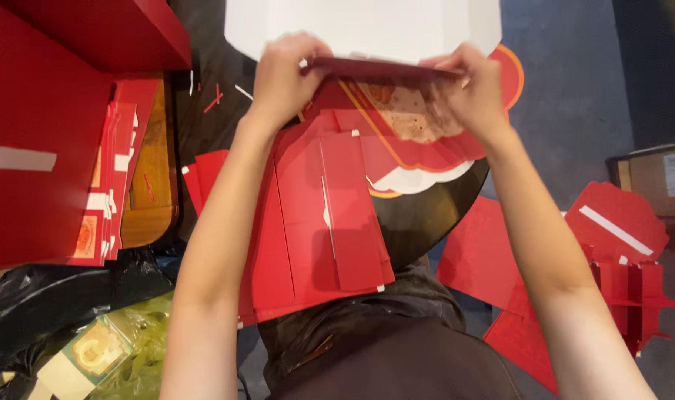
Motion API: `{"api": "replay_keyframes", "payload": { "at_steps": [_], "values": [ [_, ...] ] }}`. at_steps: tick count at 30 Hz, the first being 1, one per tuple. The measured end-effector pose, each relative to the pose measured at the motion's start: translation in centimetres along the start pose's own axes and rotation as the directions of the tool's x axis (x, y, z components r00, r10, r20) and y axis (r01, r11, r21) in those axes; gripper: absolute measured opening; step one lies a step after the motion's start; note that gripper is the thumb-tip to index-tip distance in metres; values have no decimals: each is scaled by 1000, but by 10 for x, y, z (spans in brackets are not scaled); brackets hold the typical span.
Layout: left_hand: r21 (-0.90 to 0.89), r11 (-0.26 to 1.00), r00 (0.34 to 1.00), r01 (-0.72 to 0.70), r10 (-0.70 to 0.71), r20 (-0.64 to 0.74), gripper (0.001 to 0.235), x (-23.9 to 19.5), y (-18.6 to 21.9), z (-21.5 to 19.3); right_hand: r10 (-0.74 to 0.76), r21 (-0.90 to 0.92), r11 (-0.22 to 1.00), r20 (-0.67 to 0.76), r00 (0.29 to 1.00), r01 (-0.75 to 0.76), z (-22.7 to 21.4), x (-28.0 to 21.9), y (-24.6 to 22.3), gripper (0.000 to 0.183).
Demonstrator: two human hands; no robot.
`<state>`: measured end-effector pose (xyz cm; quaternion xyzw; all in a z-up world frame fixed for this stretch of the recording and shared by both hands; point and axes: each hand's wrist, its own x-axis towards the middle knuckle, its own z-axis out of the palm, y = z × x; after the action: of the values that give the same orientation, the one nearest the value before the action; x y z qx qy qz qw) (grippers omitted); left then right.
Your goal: The person assembles a red and white cardboard box by hand. They fold the side flaps, tuck in the tabs, and secure the structure into a finished box shape.
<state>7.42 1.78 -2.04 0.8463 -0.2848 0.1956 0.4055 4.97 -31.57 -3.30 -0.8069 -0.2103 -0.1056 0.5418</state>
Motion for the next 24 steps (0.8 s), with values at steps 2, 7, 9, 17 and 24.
{"api": "replay_keyframes", "payload": {
  "at_steps": [2, 7, 9, 17, 24],
  "values": [
    [78, 997, 996, -15, 8, 86, 17, -7, -4, 5, 58, -11, 998, 58, 997, -58, 12, 1, -4, 18],
    [246, 963, 970, -112, 52, 236, 26, -37, 1, 12, 76, -438, 895, 324, 943, 79, 14, -22, -23, 73],
    [273, 946, 953, -177, 96, 286, 28, -42, 2, 12, 44, -404, 907, 376, 925, 121, 15, -27, -22, 75],
    [233, 972, 945, 0, -76, 318, 13, -31, 1, 12, 201, -363, 925, 224, 954, -109, 26, -10, -4, 15],
    [54, 833, 750, 551, -522, 405, 53, -7, -16, 22, 546, -357, 811, 178, 819, -464, 21, 34, -8, 40]
  ]
}}
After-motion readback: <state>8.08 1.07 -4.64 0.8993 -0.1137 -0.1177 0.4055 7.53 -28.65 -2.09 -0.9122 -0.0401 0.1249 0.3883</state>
